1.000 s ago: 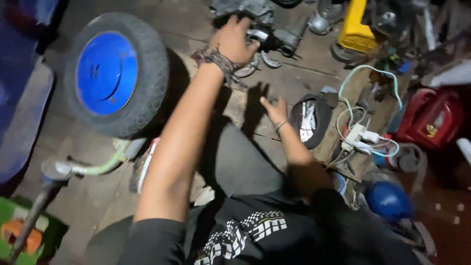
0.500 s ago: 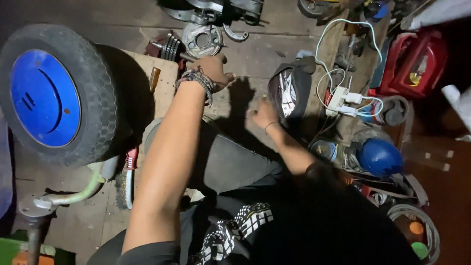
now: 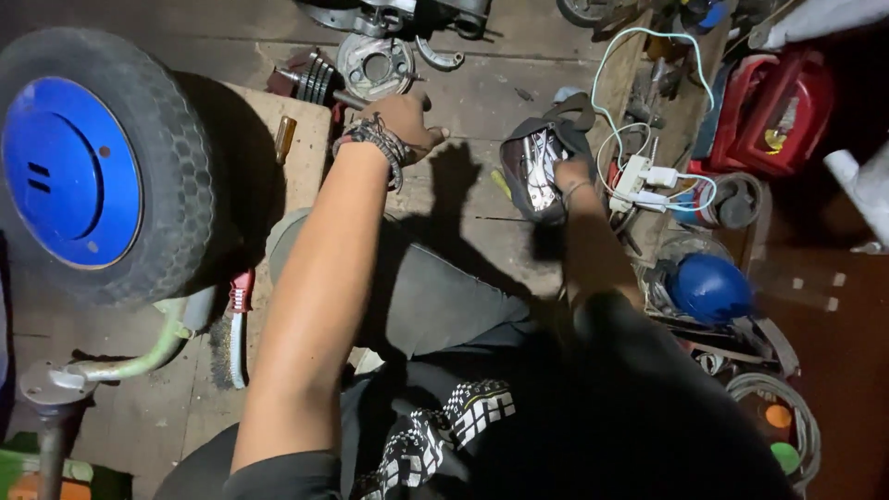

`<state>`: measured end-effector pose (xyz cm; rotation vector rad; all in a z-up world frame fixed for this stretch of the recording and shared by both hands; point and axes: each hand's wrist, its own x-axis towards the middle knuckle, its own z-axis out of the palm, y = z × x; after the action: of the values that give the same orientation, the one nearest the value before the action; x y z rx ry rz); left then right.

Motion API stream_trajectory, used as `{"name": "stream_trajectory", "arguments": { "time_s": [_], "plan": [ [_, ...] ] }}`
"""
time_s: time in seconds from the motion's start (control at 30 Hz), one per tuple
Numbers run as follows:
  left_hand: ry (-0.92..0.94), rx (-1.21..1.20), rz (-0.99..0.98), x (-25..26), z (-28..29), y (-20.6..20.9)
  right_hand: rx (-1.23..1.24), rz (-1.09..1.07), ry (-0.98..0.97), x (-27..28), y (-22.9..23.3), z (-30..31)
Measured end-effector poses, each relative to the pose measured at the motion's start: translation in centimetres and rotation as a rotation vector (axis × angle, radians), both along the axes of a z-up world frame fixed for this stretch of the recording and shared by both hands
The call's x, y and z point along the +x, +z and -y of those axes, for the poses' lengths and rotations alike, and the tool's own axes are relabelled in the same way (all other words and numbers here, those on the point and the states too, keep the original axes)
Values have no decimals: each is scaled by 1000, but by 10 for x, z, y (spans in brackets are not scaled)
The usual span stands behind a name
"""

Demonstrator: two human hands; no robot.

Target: The person cleans a wheel assembly with a blue hub and a metal suspension spring using a wire brush. They rotate the wheel to scrub the tire and hub, then use the brush to clean the metal spring and axle components.

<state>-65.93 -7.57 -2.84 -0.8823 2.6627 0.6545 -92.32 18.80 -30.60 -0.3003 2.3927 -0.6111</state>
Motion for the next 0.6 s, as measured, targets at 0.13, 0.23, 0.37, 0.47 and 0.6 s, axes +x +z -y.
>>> {"name": "stream_trajectory", "arguments": {
  "time_s": [0.13,0.23,0.37,0.47,0.6],
  "plan": [
    [1,105,181,-4,2,13,14,198,-216,-11,32,23],
    [20,115,139,-1,2,18,-66,438,-268,-2,53,23],
    [5,71,112,-5,8,-9,330,-161,742,-79,-177,-10],
    [17,91,105,-2,1,15,266,-50,430,-18,-168,1],
    [-39,60,168,-8,8,-1,33,-72,421,54,-21,5]
  ]
}}
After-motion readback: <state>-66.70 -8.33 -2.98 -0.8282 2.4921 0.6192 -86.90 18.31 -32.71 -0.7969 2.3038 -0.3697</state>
